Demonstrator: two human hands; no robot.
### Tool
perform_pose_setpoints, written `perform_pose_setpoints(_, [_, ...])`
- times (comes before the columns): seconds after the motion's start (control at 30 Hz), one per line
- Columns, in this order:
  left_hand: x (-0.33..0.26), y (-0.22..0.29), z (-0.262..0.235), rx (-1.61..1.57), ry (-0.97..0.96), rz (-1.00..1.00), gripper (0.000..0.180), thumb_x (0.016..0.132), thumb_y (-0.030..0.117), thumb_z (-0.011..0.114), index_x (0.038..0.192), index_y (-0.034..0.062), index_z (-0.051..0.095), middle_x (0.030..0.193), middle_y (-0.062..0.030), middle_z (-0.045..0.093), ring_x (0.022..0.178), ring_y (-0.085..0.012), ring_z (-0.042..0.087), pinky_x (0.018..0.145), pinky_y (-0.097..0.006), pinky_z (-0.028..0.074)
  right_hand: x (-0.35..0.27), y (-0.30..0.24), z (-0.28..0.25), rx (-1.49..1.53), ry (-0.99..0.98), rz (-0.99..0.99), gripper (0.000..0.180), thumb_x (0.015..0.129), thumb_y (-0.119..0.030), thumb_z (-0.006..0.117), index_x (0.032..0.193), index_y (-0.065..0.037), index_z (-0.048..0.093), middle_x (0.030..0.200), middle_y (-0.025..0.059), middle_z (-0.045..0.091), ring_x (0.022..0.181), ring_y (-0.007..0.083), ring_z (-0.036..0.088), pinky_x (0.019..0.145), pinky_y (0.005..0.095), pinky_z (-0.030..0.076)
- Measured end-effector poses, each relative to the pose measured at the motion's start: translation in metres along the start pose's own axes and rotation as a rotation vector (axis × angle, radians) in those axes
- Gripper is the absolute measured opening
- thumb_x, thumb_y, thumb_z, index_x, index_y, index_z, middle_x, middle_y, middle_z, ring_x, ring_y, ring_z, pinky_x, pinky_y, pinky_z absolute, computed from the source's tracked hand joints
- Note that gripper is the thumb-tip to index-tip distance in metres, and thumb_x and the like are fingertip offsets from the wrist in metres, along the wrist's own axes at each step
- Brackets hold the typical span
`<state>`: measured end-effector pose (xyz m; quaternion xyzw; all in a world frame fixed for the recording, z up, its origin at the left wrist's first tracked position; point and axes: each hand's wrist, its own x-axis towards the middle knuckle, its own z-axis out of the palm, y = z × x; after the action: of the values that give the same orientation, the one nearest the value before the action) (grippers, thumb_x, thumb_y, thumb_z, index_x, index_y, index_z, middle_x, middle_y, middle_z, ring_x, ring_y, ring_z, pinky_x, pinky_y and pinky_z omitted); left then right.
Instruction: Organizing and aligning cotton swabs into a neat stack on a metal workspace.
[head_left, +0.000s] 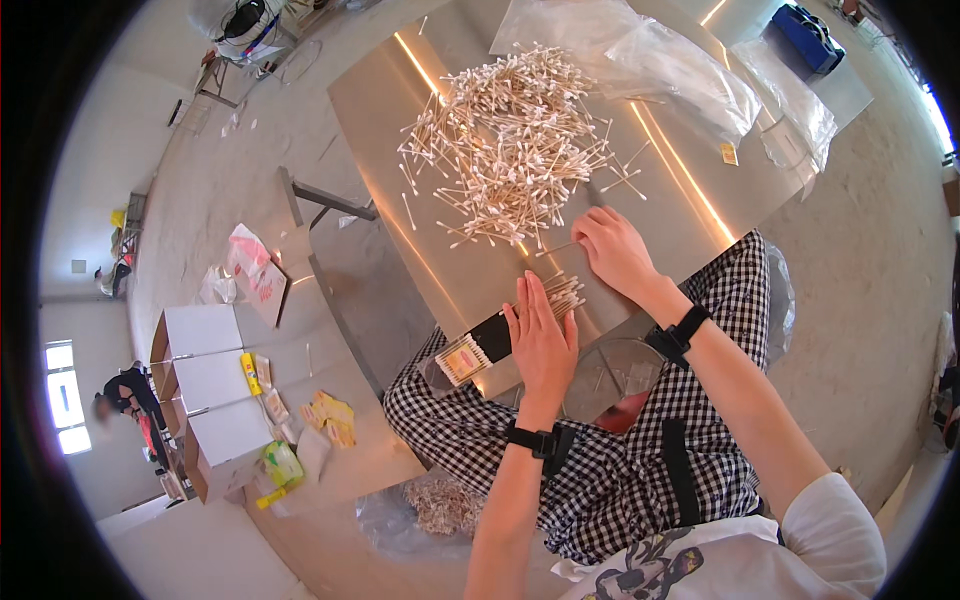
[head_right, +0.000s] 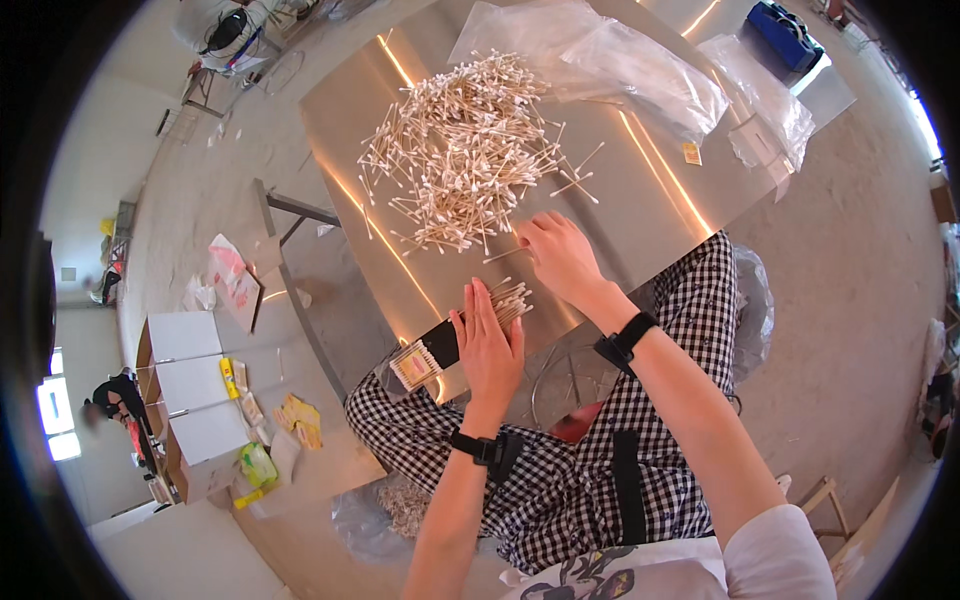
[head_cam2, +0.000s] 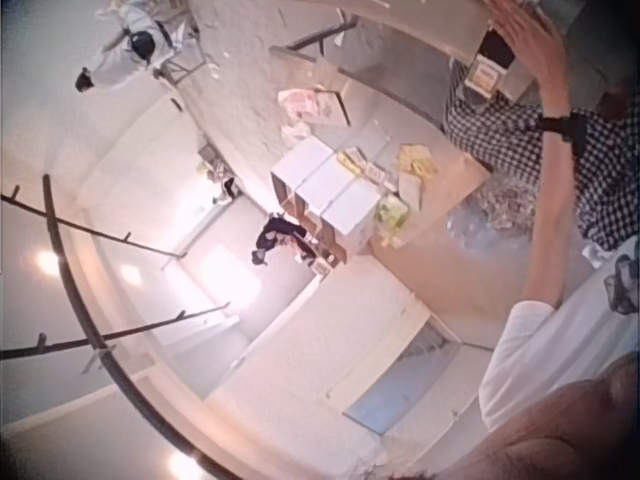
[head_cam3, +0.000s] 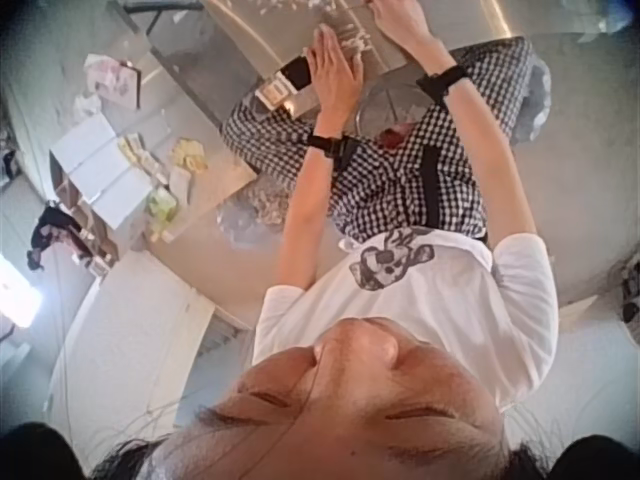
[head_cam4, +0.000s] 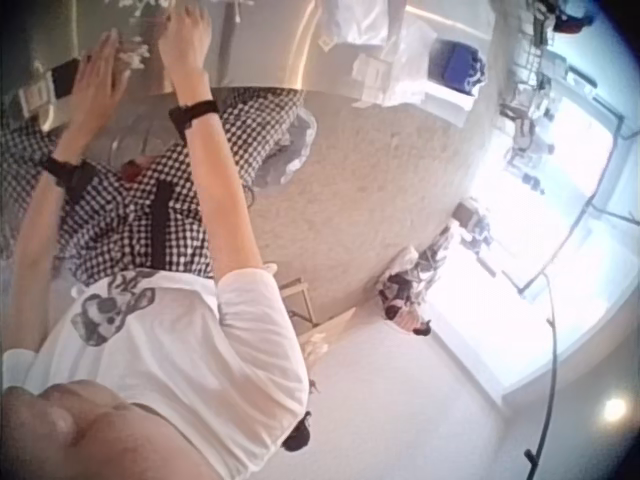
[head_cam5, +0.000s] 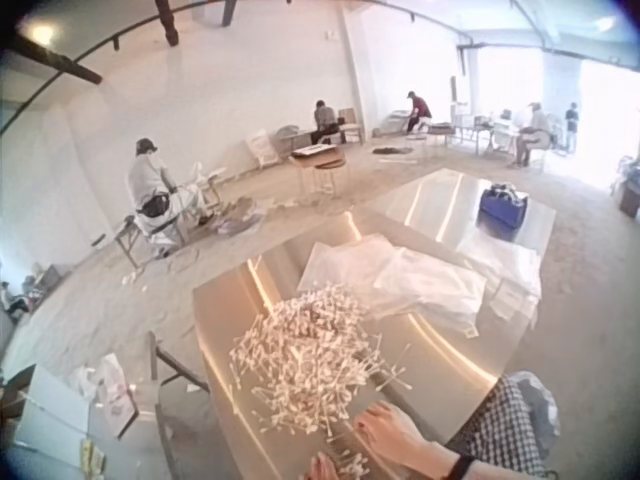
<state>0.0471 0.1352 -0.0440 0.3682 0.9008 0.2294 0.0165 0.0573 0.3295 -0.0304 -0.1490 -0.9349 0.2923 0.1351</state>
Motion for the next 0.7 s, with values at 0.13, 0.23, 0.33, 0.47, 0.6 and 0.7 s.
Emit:
perform_pose_setpoints(0.13, [-0.002,0.000,-0.003,-0.054,-0.003,0.000,0.078,0.097,0.027,0.058,0.154,-0.0076,0.017,0.160,-0.0253,0.026,0.150,-0.0378,0.022,0.121,-0.055,0.018,0.005,-0.015,0.016,0.150,-0.078,-0.165,0.008,0.083,0.000,0.060,0.086,-0.007,0.064,0.090,0.0082,0.061,0.098,0.0287,0.059,0.088,0.0396,0.048])
perform_pose_setpoints(0.23, [-0.007,0.001,-0.008,-0.082,0.080,-0.003,0.079,0.097,0.027,0.058,0.154,-0.0082,0.016,0.160,-0.0274,0.022,0.151,-0.0403,0.018,0.121,-0.054,0.017,-0.006,-0.016,0.013,0.208,-0.175,-0.231,0.011,0.083,0.001,0.058,0.086,-0.006,0.066,0.090,0.0087,0.061,0.097,0.0291,0.060,0.087,0.0405,0.050])
perform_pose_setpoints(0.33, [-0.012,0.003,-0.012,-0.008,0.039,0.006,0.084,0.097,0.035,0.059,0.154,-0.0091,0.016,0.160,-0.0291,0.021,0.151,-0.0413,0.018,0.121,-0.054,0.017,-0.020,-0.010,0.008,0.321,0.121,-0.051,0.014,0.083,0.002,0.057,0.084,-0.008,0.066,0.090,0.0068,0.063,0.093,0.0274,0.061,0.082,0.0399,0.050])
perform_pose_setpoints(0.47, [-0.005,0.009,-0.004,0.104,-0.036,0.029,0.090,0.096,0.046,0.059,0.153,-0.0111,0.018,0.160,-0.0293,0.021,0.150,-0.0411,0.020,0.121,-0.053,0.018,-0.033,-0.003,0.010,0.370,0.251,0.102,0.016,0.083,0.006,0.057,0.089,-0.007,0.065,0.090,0.0071,0.062,0.089,0.0279,0.060,0.076,0.0388,0.051])
perform_pose_setpoints(0.6, [0.033,0.002,0.006,0.175,-0.057,0.044,0.095,0.094,0.053,0.057,0.151,-0.0131,0.020,0.160,-0.0299,0.021,0.150,-0.0399,0.021,0.120,-0.052,0.020,-0.039,-0.002,0.015,0.258,0.326,0.049,0.016,0.082,0.006,0.058,0.090,-0.006,0.063,0.089,0.0066,0.060,0.088,0.0278,0.059,0.075,0.0382,0.050])
perform_pose_setpoints(0.7, [0.044,0.002,0.006,0.195,-0.034,0.034,0.095,0.094,0.054,0.057,0.151,-0.0134,0.021,0.160,-0.0301,0.020,0.150,-0.0395,0.020,0.120,-0.052,0.020,-0.037,-0.004,0.014,0.253,0.321,0.043,0.016,0.082,0.006,0.058,0.090,-0.007,0.064,0.090,0.0062,0.060,0.088,0.0278,0.058,0.074,0.0383,0.050])
